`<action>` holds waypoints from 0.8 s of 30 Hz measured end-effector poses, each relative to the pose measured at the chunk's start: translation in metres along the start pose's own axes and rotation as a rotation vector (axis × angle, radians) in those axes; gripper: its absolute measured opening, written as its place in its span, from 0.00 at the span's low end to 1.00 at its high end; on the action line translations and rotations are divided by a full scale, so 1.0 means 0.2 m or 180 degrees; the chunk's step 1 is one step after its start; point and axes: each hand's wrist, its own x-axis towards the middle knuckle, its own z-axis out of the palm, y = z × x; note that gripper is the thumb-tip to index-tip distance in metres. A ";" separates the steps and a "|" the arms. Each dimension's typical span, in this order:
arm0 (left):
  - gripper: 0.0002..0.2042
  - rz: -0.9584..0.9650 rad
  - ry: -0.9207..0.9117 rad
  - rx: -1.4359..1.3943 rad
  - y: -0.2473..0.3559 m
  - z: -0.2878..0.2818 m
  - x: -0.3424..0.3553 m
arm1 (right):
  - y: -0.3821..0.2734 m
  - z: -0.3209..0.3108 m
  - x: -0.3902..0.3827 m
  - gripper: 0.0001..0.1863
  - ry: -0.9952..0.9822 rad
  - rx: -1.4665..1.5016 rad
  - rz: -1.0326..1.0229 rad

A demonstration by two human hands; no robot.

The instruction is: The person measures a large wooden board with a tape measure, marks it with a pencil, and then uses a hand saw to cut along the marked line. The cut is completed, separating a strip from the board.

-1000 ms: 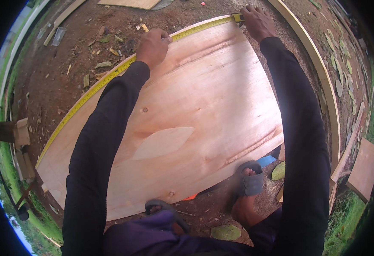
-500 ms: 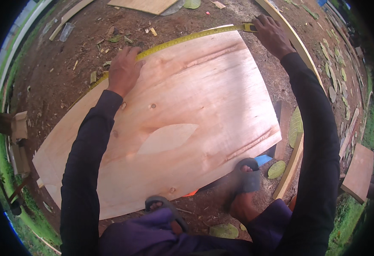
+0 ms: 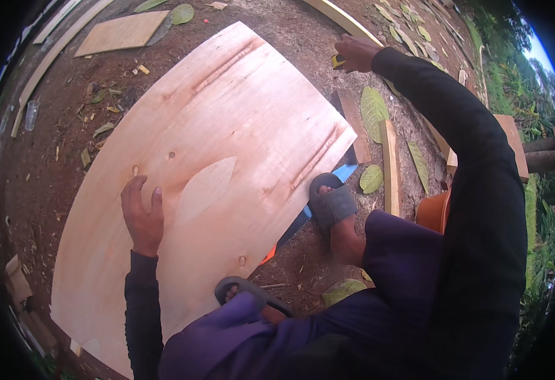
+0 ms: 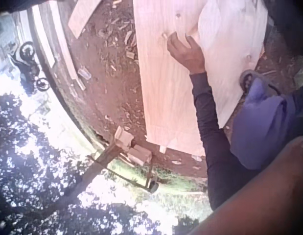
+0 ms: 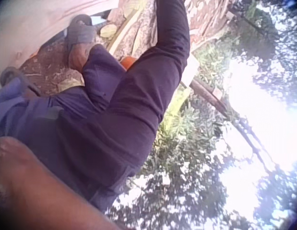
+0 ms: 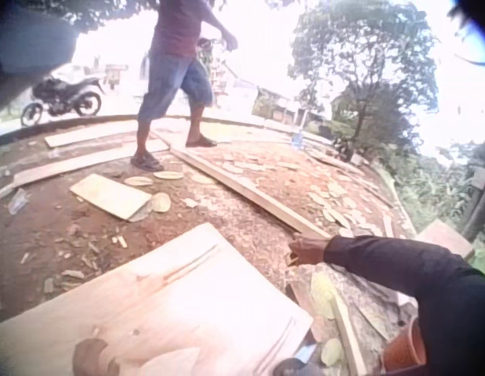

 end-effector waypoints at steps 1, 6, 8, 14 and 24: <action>0.18 0.0061 -0.0145 -0.0134 0.04 0.07 -0.05 | 0.06 0.04 -0.11 0.19 -0.0251 -0.0105 0.0019; 0.21 0.0589 -0.0585 -0.0248 0.26 0.26 -0.19 | 0.06 -0.01 -0.60 0.24 -0.1005 0.0220 0.0296; 0.23 0.0706 -0.0942 -0.0415 0.36 0.33 -0.22 | 0.08 -0.01 -0.81 0.26 -0.1096 0.0510 0.0595; 0.26 0.1191 -0.1495 -0.0343 0.57 0.36 -0.21 | 0.10 0.03 -1.16 0.29 -0.1294 0.0580 0.0760; 0.26 0.0416 -0.1872 -0.0055 0.50 0.22 -0.34 | 0.13 0.76 -1.52 0.26 -0.0999 0.1056 0.1677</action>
